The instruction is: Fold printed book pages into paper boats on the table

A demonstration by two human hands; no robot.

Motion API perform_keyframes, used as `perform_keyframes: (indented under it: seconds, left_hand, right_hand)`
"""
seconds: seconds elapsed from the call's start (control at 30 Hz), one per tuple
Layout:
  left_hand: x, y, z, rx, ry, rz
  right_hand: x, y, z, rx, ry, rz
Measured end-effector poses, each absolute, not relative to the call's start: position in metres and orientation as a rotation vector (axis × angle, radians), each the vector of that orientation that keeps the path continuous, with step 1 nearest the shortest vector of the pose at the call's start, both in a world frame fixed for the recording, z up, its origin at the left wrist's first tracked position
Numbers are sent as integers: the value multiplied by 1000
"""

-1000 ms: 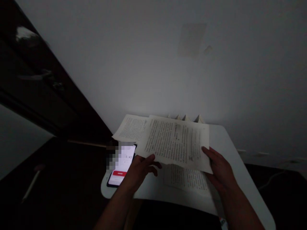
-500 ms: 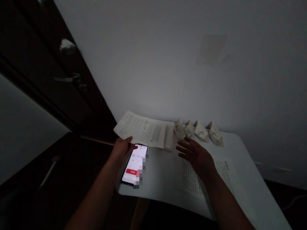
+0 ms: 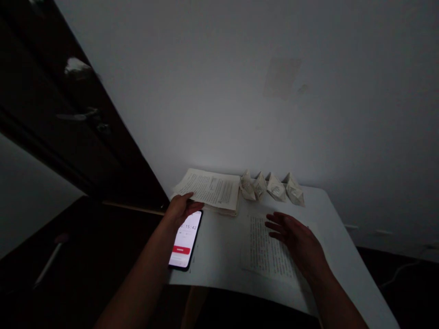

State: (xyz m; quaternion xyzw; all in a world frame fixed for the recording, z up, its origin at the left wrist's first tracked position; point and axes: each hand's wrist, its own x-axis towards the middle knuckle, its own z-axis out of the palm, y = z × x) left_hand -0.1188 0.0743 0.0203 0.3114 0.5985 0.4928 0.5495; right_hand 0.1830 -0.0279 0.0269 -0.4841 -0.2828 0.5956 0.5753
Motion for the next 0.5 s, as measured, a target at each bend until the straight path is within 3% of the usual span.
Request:
perform_keyframes:
  seconds: [0.23, 0.33, 0.43, 0.5]
  left_hand:
    - [-106, 36, 31, 1122, 1902, 1314]
    - [-83, 34, 32, 2000, 1990, 812]
    - [-59, 39, 28, 2256, 2049, 266]
    - [-48, 44, 23, 2289, 2079, 108]
  right_hand:
    - [196, -40, 20, -1157, -623, 1383]
    - [198, -41, 15, -1153, -641, 1388]
    - [198, -43, 15, -1121, -647, 1406]
    - [199, -44, 16, -1099, -635, 1414]
